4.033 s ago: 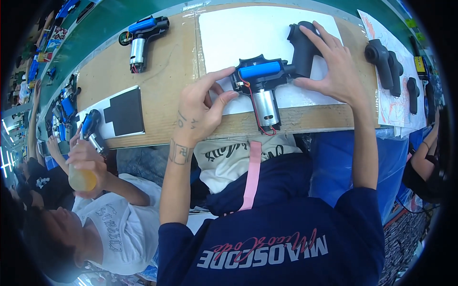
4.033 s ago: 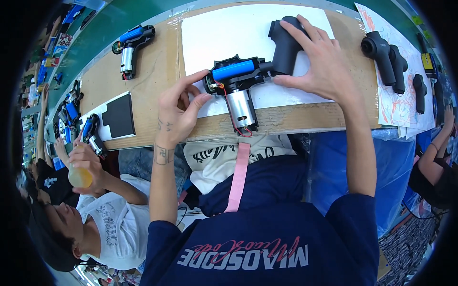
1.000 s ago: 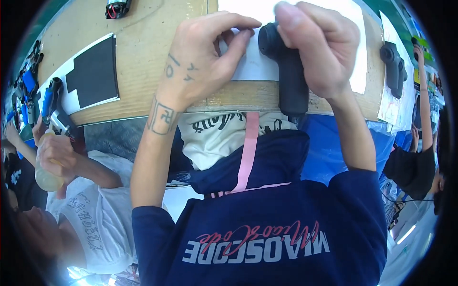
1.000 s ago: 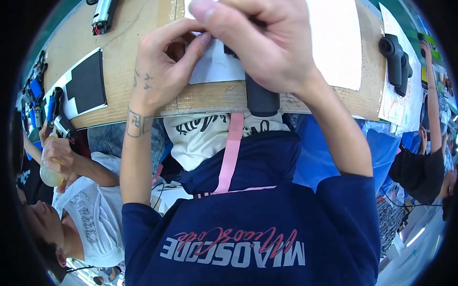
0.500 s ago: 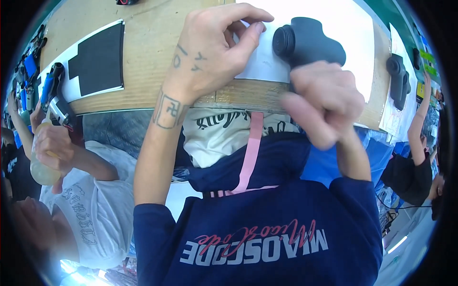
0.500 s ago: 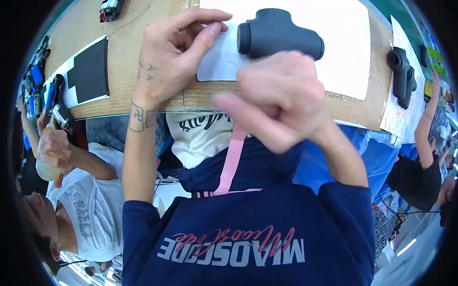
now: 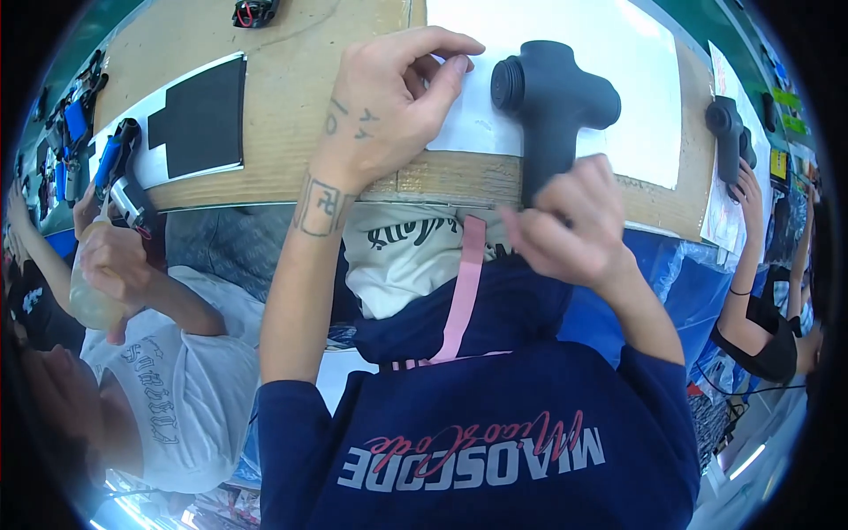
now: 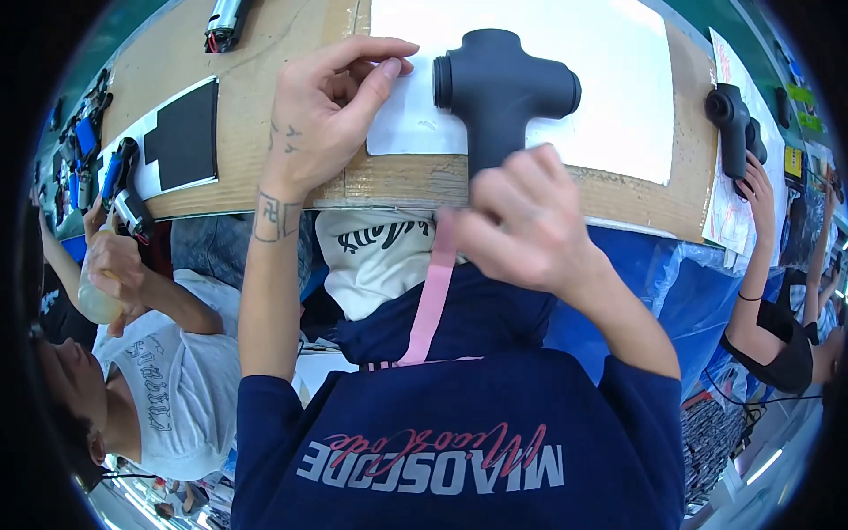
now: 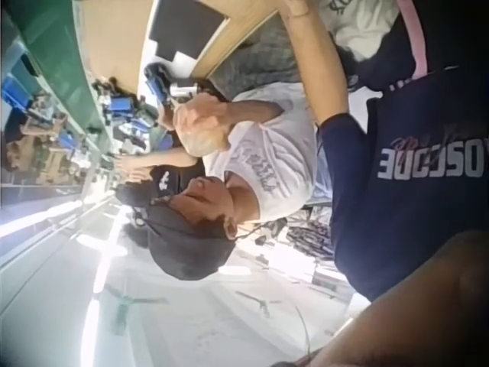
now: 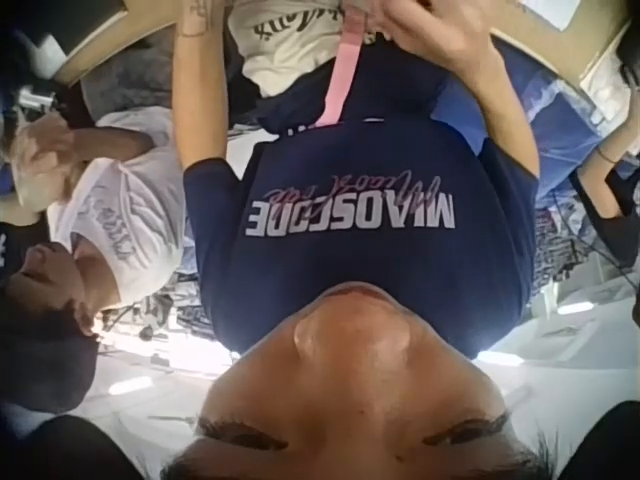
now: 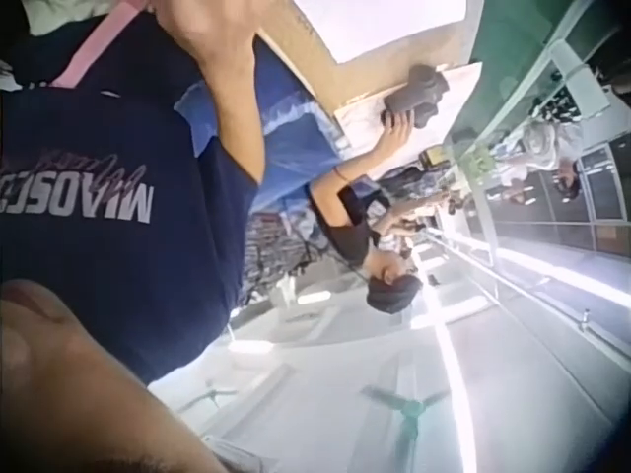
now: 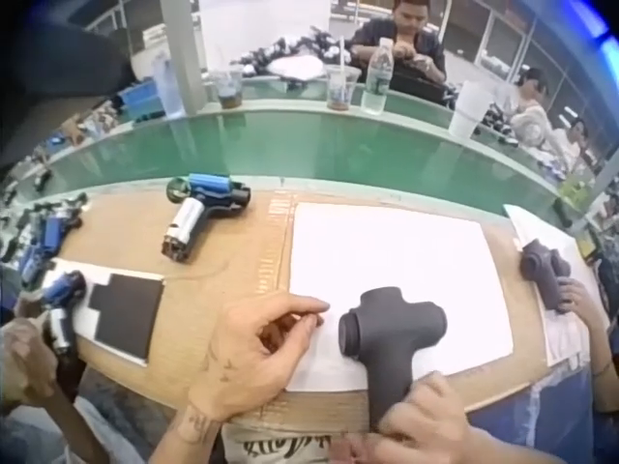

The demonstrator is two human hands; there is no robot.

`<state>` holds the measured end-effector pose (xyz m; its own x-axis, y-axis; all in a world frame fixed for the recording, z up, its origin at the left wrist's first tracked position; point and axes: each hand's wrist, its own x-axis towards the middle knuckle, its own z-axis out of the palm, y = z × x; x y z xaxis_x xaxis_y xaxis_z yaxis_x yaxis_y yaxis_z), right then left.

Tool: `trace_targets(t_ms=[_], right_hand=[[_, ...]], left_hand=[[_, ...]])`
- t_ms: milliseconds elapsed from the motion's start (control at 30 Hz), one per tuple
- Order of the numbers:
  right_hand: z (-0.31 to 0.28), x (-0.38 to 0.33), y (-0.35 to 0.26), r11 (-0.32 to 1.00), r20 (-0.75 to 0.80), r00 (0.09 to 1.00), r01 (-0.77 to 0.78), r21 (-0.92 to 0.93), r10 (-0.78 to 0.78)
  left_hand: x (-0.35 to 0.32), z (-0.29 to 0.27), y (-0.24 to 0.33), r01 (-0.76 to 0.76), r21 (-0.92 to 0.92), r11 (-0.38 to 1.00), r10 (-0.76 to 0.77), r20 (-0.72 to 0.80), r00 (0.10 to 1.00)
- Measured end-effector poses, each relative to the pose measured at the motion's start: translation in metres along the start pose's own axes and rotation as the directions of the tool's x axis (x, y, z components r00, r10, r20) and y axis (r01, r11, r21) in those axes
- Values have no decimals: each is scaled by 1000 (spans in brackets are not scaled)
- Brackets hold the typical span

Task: Assembling the plastic casings and internal components of portable massage guns on a production line.

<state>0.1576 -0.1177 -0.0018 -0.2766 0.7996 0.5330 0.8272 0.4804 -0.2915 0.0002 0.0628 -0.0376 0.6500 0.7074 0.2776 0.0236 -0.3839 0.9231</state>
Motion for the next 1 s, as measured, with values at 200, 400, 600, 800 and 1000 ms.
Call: trace_targets(t_ms=[200,400,600,800,1000], right_hand=[[10,-20,-3,910,-230,881,-406,84,414],[-27,-2,7,568,125,665,-707,421,736],[-35,-20,35,-72,459,580,-566,821,673],[-32,-24,47,-158,457,599,-484,861,657],[-31,-18,36,90,381,687,-544,834,618]], left_hand=[[3,-4,3,-27,50,998,25,45,999],[4,-1,17,-63,27,998,63,-7,998],[7,-5,27,-172,207,963,128,212,969],[9,-6,22,-261,210,942,205,253,945],[-2,-11,17,26,-145,989,4,208,978]])
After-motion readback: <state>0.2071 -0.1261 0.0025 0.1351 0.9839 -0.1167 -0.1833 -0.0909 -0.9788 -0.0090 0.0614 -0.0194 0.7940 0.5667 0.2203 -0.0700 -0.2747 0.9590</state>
